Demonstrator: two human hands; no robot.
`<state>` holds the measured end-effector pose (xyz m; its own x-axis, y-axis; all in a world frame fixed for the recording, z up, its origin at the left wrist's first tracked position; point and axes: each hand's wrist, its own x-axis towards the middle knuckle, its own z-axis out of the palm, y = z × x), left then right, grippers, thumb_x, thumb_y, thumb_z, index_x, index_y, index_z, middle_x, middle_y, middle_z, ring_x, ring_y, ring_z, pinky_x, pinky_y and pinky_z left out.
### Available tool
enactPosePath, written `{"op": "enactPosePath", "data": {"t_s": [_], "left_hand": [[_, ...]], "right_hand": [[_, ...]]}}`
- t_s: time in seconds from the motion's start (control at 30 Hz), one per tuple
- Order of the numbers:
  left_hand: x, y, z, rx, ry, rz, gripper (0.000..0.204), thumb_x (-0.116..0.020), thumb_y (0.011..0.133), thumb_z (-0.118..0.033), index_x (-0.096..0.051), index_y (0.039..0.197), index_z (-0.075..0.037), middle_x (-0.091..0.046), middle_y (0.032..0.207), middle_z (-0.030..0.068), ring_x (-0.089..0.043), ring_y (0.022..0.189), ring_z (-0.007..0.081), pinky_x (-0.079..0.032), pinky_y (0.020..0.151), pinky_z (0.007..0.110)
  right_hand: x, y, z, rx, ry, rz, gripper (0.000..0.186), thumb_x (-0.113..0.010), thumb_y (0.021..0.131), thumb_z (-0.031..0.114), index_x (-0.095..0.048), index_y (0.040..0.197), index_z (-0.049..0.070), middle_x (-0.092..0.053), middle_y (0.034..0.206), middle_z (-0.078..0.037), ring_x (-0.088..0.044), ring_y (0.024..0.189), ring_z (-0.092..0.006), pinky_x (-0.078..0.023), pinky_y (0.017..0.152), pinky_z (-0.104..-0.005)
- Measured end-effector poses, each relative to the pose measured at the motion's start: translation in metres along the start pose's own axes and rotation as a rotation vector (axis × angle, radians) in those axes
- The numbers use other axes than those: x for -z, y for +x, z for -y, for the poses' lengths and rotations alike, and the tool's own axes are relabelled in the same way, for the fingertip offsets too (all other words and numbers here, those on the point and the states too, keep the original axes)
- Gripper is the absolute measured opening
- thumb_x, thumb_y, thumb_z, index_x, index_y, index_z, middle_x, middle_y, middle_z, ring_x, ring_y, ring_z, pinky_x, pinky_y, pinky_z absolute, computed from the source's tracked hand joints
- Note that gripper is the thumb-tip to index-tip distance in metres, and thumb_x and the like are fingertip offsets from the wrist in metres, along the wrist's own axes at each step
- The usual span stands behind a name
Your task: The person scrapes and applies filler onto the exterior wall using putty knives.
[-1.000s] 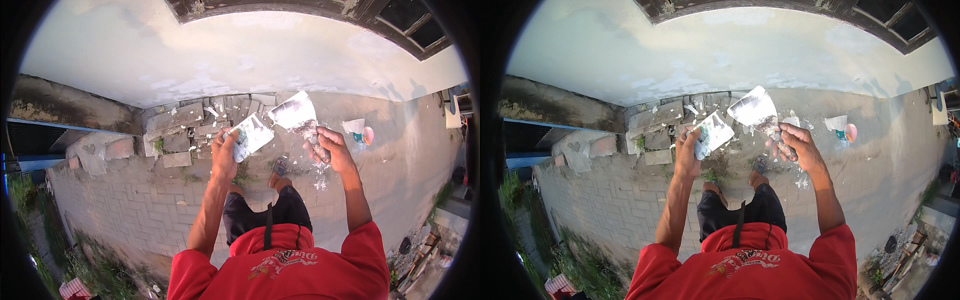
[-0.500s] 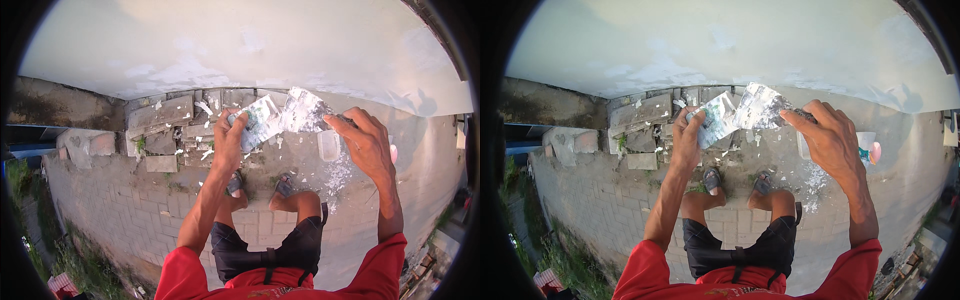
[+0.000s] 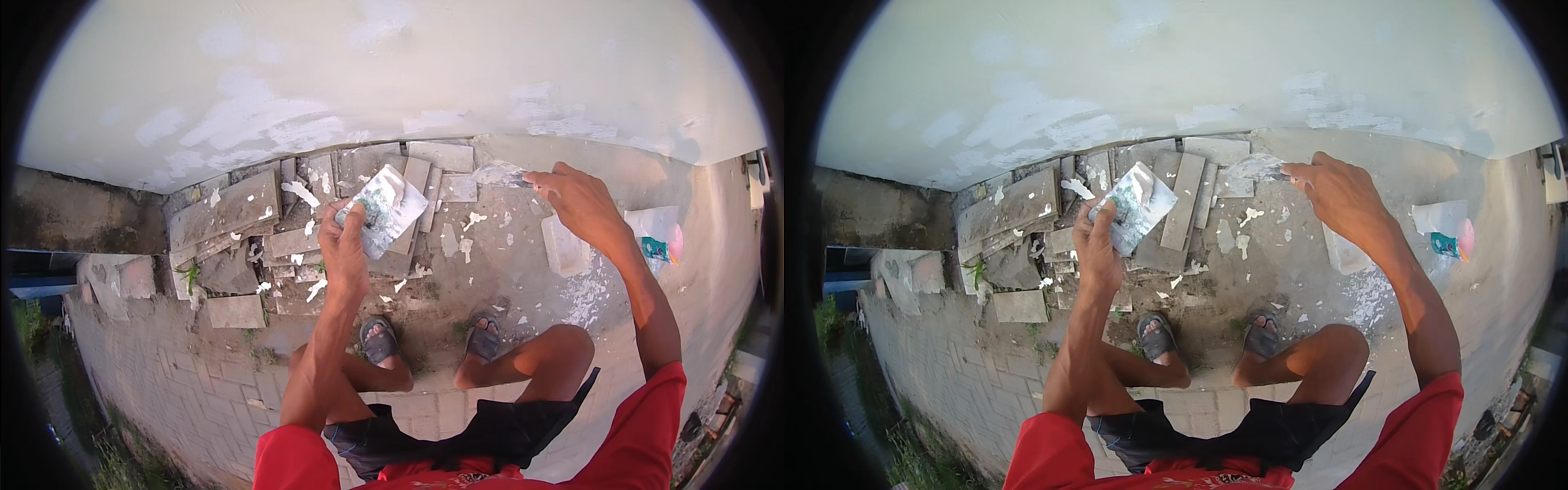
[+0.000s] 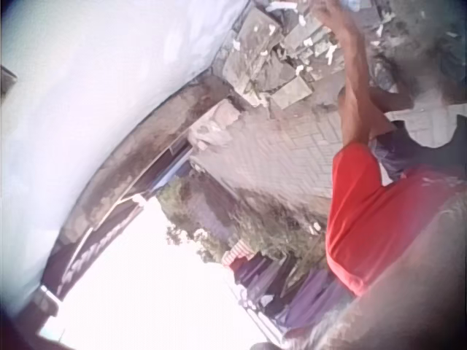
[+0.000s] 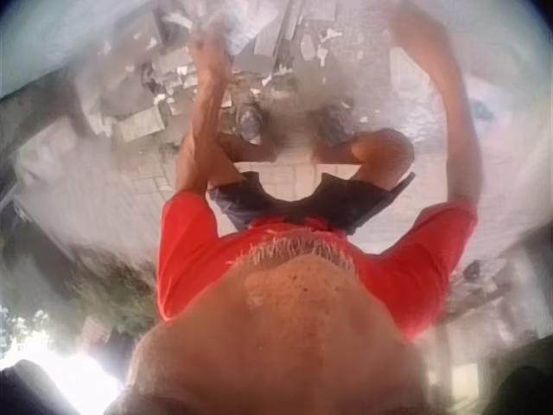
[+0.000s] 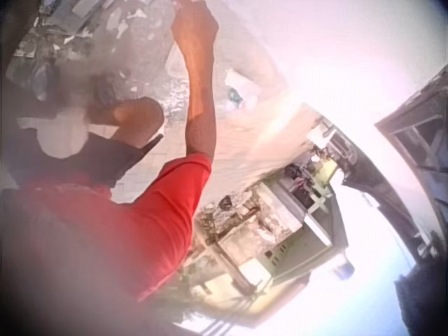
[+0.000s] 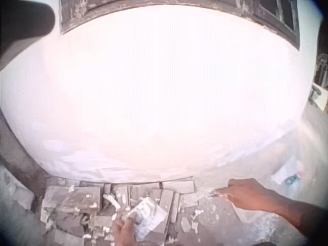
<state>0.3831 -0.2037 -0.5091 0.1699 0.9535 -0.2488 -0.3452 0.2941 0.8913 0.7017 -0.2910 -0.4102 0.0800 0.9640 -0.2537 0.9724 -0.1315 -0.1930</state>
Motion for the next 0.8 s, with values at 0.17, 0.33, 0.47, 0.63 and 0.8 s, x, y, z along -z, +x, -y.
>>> {"op": "enactPosePath", "data": {"t_s": [0.17,0.33,0.47,0.63,0.8], "left_hand": [[0.025,0.022,0.028,-0.155,-0.097,-0.061,0.016,-0.06,0.097,-0.011,-0.053,0.107,-0.001,-0.065,0.097,0.0073,-0.063,0.081,0.0103,-0.055,0.071,0.027],[0.042,0.028,0.026,-0.206,-0.063,0.018,0.013,-0.059,0.097,-0.011,-0.056,0.106,-0.002,-0.067,0.097,0.0069,-0.065,0.083,0.0111,-0.055,0.073,0.027],[0.052,0.032,0.018,-0.228,-0.077,-0.009,0.011,-0.059,0.097,-0.01,-0.059,0.103,-0.002,-0.067,0.099,0.0064,-0.065,0.085,0.0114,-0.055,0.076,0.028],[0.075,0.042,0.007,-0.268,-0.074,-0.049,0.012,-0.057,0.097,-0.011,-0.06,0.105,-0.002,-0.067,0.098,0.0057,-0.066,0.088,0.0119,-0.055,0.078,0.029],[0.094,0.04,-0.001,-0.282,-0.097,-0.113,0.012,-0.057,0.098,-0.011,-0.061,0.105,-0.003,-0.067,0.099,0.0048,-0.065,0.089,0.0116,-0.055,0.079,0.028]], "right_hand": [[-0.157,0.084,-0.055,-0.502,1.379,-0.057,0.052,-0.054,0.098,0.018,-0.043,0.148,0.013,-0.064,0.094,-0.007,-0.058,0.067,-0.0143,-0.052,0.052,-0.0307],[-0.262,0.156,-0.034,-0.462,1.843,-0.38,0.053,-0.058,0.094,0.015,-0.045,0.145,0.01,-0.062,0.082,-0.007,-0.053,0.06,-0.0109,-0.045,0.047,-0.0251],[-0.287,0.207,-0.009,-0.531,1.943,-0.65,0.053,-0.058,0.091,0.013,-0.049,0.143,0.011,-0.062,0.079,-0.005,-0.052,0.056,-0.0086,-0.04,0.043,-0.0238],[-0.288,0.252,0.028,-0.452,1.962,-0.893,0.058,-0.055,0.089,0.009,-0.044,0.146,0.004,-0.053,0.072,0.0,-0.048,0.057,-0.0075,-0.041,0.051,-0.024],[-0.28,0.286,0.075,-0.483,1.862,-0.816,0.066,-0.056,0.093,0.015,-0.031,0.153,0.006,-0.051,0.079,0.001,-0.047,0.058,-0.0092,-0.045,0.05,-0.0282]]}}
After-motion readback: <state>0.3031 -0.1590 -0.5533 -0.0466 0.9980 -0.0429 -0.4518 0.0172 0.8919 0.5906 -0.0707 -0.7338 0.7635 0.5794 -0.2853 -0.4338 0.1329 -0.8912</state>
